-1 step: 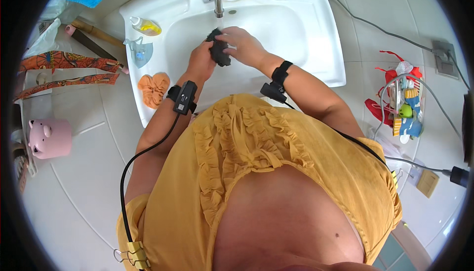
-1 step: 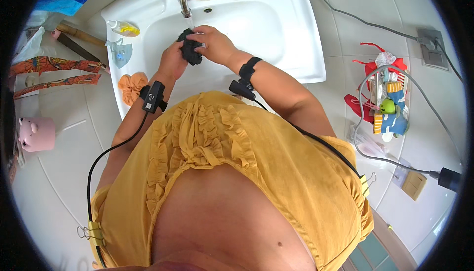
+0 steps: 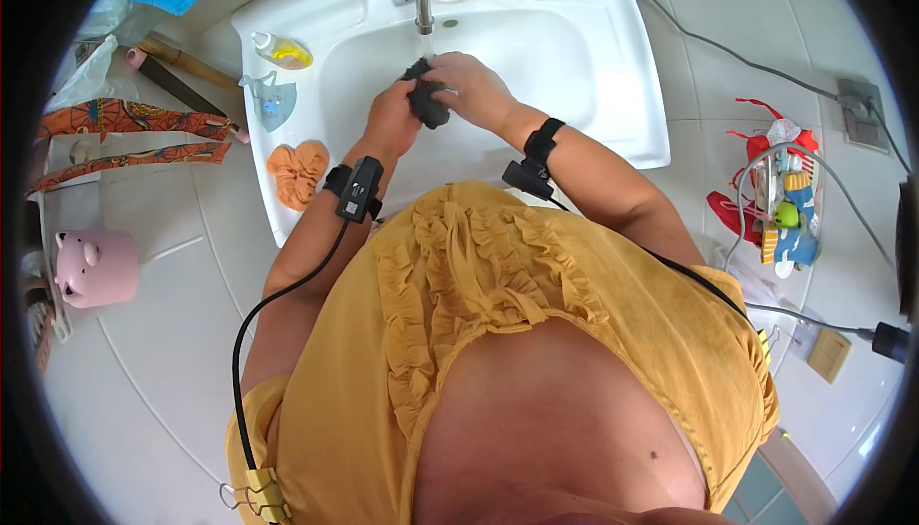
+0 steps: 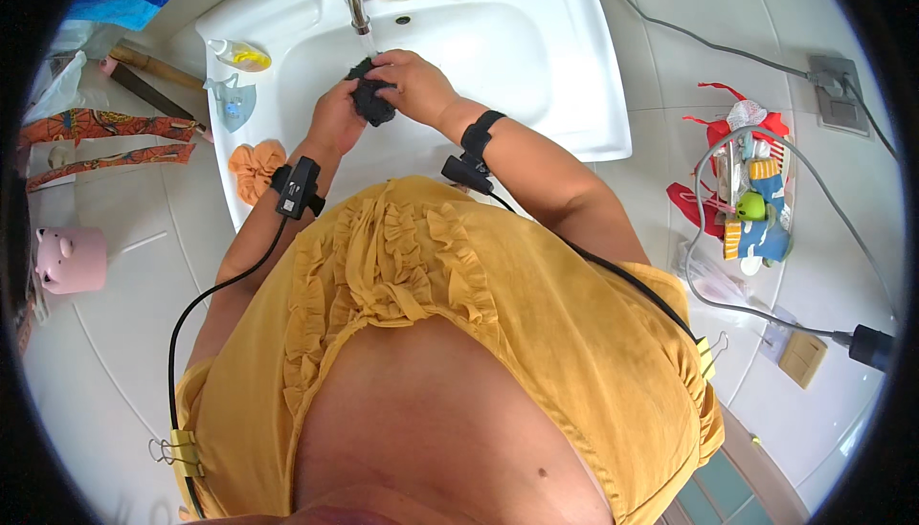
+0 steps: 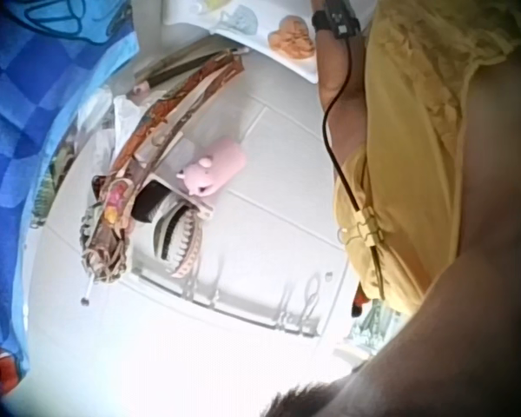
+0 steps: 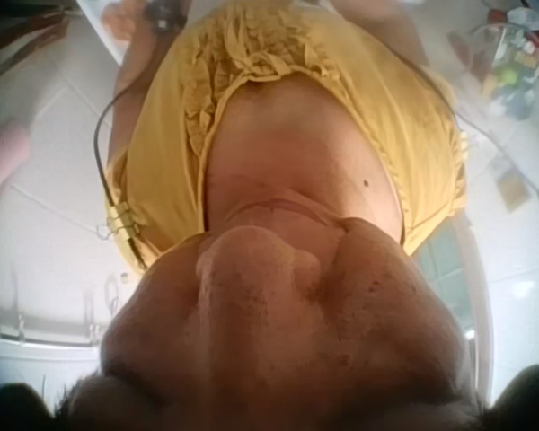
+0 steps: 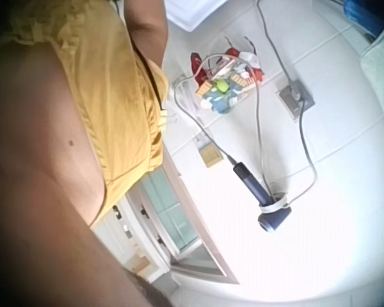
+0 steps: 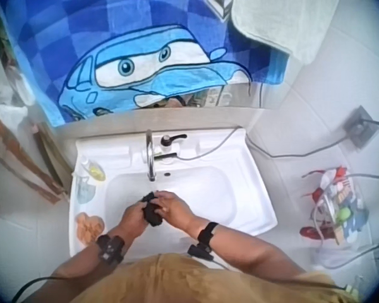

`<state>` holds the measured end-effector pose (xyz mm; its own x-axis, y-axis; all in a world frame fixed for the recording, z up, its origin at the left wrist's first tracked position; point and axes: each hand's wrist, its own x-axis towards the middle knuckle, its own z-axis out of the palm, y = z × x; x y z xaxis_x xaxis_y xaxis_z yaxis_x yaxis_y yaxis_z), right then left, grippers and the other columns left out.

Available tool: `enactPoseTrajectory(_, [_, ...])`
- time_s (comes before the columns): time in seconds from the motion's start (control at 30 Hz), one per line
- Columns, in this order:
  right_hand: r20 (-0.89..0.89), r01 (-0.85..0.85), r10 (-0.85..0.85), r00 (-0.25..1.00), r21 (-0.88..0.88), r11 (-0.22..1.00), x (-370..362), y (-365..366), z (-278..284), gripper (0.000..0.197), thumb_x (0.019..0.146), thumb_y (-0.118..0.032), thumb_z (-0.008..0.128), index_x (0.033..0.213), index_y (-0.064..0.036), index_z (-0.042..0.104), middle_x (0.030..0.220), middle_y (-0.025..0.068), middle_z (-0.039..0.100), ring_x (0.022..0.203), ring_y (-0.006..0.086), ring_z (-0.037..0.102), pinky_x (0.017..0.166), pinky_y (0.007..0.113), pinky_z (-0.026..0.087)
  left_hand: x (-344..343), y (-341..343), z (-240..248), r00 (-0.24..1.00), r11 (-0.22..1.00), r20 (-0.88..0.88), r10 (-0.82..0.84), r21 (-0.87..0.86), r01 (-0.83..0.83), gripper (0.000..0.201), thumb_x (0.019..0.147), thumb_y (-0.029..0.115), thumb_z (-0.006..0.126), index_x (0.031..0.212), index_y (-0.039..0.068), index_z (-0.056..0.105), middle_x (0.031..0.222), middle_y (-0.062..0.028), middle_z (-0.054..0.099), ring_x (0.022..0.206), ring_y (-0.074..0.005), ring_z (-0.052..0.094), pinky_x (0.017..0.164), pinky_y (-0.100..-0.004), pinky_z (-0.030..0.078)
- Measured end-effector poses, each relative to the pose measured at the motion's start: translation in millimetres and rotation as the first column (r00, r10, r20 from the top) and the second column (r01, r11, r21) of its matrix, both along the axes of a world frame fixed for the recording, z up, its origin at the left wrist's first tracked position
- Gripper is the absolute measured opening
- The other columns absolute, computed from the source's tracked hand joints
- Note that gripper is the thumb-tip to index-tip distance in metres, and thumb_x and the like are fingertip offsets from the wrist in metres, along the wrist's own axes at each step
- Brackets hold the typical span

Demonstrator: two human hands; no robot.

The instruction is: Cleaning a sink, bathroom wall, living room table, and sofa with a cloth.

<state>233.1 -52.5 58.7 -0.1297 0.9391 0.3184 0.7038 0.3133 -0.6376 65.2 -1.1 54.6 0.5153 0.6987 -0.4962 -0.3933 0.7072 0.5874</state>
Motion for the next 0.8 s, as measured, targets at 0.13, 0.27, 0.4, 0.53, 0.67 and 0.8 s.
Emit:
enactPoseTrajectory(0.13, [-0.075,0.037,-0.039,0.996,-0.030,0.999,13.7,-4.3,13.4,0.029,0.080,-0.011,0.064,0.109,-0.0059,0.063,0.118,0.0128,0.061,0.109,0.0335,0.057,0.093,0.038,0.050,-5.1,9.0,-19.2,0.994,0.995,-0.041,0.097,-0.033,-0.099,0.030,0.097,0.019,0.044,0.119,0.000,0.055,0.106,-0.0102,0.060,0.092,-0.0195,0.059,0.081,-0.0333,0.049])
enactPoseTrajectory(0.27, [-0.238,0.144,-0.265,0.934,-0.429,0.892,34.1,-6.3,27.0,0.022,0.089,-0.016,0.059,0.105,-0.0024,0.059,0.099,0.0137,0.065,0.090,0.0271,0.062,0.083,0.034,0.049,-24.5,33.1,-32.0,0.848,0.973,-0.476,0.232,0.105,-0.207,0.034,0.095,0.026,0.049,0.119,0.001,0.054,0.111,-0.0117,0.058,0.092,-0.0221,0.057,0.081,-0.0341,0.047])
enactPoseTrajectory(0.4, [-0.344,0.158,-0.359,0.868,-0.494,0.855,31.9,11.6,36.3,0.026,0.097,-0.022,0.051,0.109,0.0013,0.054,0.093,0.0092,0.063,0.084,0.0169,0.058,0.079,0.031,0.047,-28.8,35.7,-39.6,0.779,0.968,-0.594,0.199,0.243,-0.063,0.041,0.093,0.028,0.052,0.123,0.000,0.051,0.114,-0.0147,0.058,0.097,-0.0260,0.055,0.082,-0.0372,0.046])
enactPoseTrajectory(0.53, [-0.561,0.027,-0.433,0.705,-0.589,0.808,22.3,21.0,36.5,0.031,0.100,-0.025,0.047,0.111,0.0030,0.052,0.097,0.0083,0.062,0.088,0.0152,0.056,0.079,0.030,0.047,-8.9,22.6,-24.8,0.641,0.960,-0.741,0.201,0.280,0.022,0.070,0.088,0.027,0.058,0.150,0.006,0.031,0.132,-0.0206,0.052,0.115,-0.0290,0.052,0.095,-0.0339,0.041])
enactPoseTrajectory(0.67, [-0.594,-0.203,-0.366,0.716,-0.679,0.705,12.9,25.3,38.2,0.036,0.101,-0.031,0.046,0.121,-0.0009,0.052,0.105,0.0064,0.061,0.096,0.0120,0.054,0.084,0.027,0.045,-4.7,22.1,-22.1,0.587,0.624,-0.798,0.137,0.530,0.574,0.077,0.079,0.017,0.066,0.148,0.004,0.034,0.125,-0.0150,0.058,0.106,-0.0211,0.057,0.092,-0.0287,0.044])
enactPoseTrajectory(0.8, [-0.477,-0.198,-0.177,0.861,-0.635,0.746,20.3,26.7,53.1,0.034,0.099,-0.031,0.050,0.122,-0.0061,0.054,0.104,0.0042,0.062,0.089,0.0113,0.057,0.075,0.026,0.048,-7.3,34.1,-14.5,0.675,0.563,-0.702,-0.229,0.470,0.680,0.048,0.084,0.026,0.070,0.122,-0.001,0.059,0.105,-0.0051,0.066,0.095,-0.0139,0.058,0.089,-0.0281,0.045])
